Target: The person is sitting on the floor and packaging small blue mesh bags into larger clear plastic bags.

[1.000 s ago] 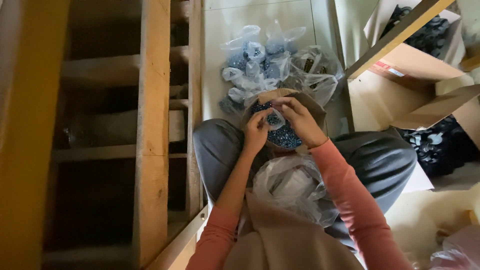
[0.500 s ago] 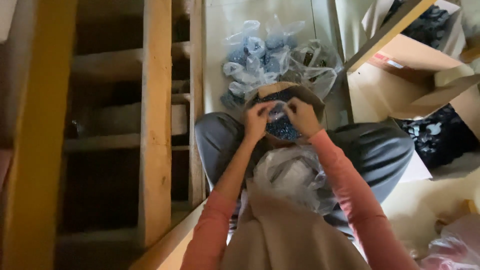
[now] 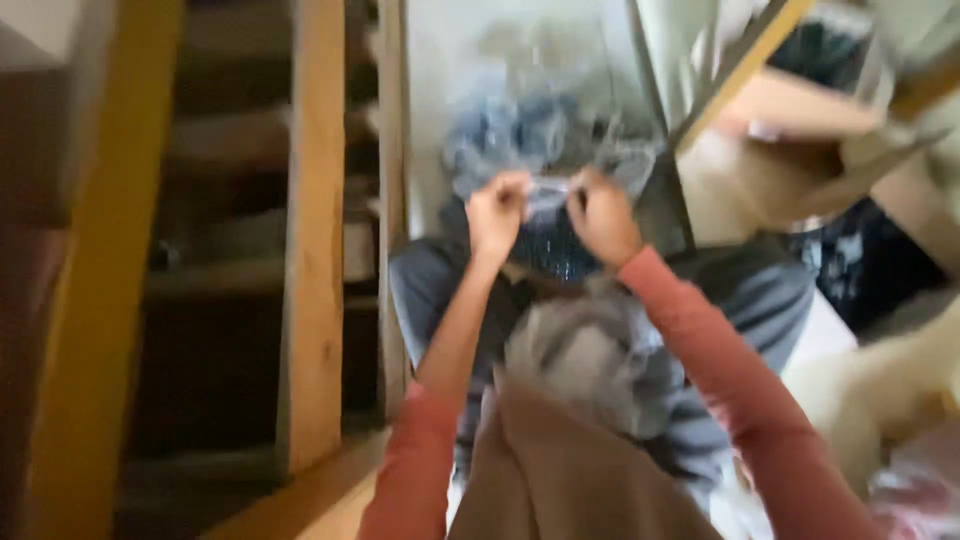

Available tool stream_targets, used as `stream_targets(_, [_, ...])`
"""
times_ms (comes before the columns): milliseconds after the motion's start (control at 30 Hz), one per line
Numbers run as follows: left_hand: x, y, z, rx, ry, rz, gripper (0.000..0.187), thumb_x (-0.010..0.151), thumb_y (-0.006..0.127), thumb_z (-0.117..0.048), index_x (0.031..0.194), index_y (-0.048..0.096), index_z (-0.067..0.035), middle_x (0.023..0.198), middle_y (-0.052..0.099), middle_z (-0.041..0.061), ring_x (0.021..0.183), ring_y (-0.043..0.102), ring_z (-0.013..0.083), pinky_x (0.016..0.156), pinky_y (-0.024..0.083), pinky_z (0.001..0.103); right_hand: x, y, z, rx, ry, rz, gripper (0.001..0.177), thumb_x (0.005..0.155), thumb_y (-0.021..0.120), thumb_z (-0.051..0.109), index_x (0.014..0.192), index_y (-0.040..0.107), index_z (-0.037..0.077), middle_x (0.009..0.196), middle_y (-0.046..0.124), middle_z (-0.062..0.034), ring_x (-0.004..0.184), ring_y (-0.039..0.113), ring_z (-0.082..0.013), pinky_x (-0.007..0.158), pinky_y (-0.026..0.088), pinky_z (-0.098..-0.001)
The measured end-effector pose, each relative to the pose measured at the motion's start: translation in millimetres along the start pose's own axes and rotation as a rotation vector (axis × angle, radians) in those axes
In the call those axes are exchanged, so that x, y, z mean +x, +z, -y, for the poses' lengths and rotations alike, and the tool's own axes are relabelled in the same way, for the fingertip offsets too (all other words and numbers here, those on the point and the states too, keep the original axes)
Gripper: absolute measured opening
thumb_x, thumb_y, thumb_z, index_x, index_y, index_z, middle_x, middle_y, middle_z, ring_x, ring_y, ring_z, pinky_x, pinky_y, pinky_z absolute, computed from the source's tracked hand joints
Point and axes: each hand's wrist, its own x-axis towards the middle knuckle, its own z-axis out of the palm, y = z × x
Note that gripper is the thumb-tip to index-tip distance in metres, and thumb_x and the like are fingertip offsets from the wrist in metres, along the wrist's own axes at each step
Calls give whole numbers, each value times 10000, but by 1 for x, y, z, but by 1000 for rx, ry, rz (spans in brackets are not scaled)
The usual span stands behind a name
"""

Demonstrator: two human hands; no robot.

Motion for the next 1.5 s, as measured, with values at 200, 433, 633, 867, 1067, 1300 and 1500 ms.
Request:
stream_targets(200, [10, 7, 1, -175, -162, 8, 228, 871, 721, -105, 952, 787, -307, 801, 791, -39, 542, 737, 149, 487, 614, 308, 4, 6, -3, 68, 28, 16, 132, 983, 651, 200, 1007, 672, 72, 907, 728, -197, 908, 706, -427, 807, 553, -540])
stream_targets(433, [-6, 8, 22, -445, -248, -2, 195, 921, 707, -14, 1024, 796, -153, 876, 790, 113, 618, 751, 183, 514, 670, 320, -1, 18, -19, 180, 100, 97, 115, 1025, 647, 218, 1055, 691, 115, 923, 748, -102, 917, 723, -341, 811, 570, -468])
stream_targets(633, [-25, 23, 54, -401, -146, -30, 264, 1003, 608, 31, 927, 818, -109, 960, 787, 151, 716, 766, 288, 582, 662, 395, -41, 136, -121, -23, 290, 582, 281, 1028, 607, 292, 1207, 704, 99, 1103, 754, -164, 1003, 730, -391, 873, 570, -485])
stream_targets(867, [-21, 19, 34, -394, -37, -96, 225, 1008, 625, 64, 973, 799, -74, 1041, 777, 159, 762, 760, 303, 614, 655, 407, -40, 142, -95, -148, -193, 644, 821, 761, 780, 445, 1437, 550, 40, 1145, 495, -291, 932, 571, -526, 834, 489, -577])
stream_targets(1067, [-18, 17, 31, -352, 1, -46, 263, 1018, 589, 69, 1018, 790, -100, 1087, 757, 144, 801, 747, 303, 623, 653, 423, -23, 117, -64, 92, -261, 546, 858, 723, 821, 326, 1440, 491, -8, 1128, 552, -317, 958, 619, -524, 837, 534, -539])
stream_targets(1300, [-17, 6, 9, -209, 57, 82, 311, 965, 579, 104, 1046, 788, -112, 1110, 723, 122, 940, 733, 334, 733, 642, 428, -33, 137, -81, -109, -225, 659, 790, 669, 869, 324, 1384, 573, 167, 1235, 570, -276, 916, 707, -479, 844, 584, -522])
stream_targets(1500, [-23, 12, 17, -151, 34, 88, 226, 998, 598, 3, 1156, 731, -89, 1153, 690, 109, 953, 712, 309, 727, 640, 449, -28, 120, -60, -329, -271, 750, 708, 731, 811, 313, 1398, 590, 231, 1235, 628, -203, 1016, 710, -394, 894, 536, -434])
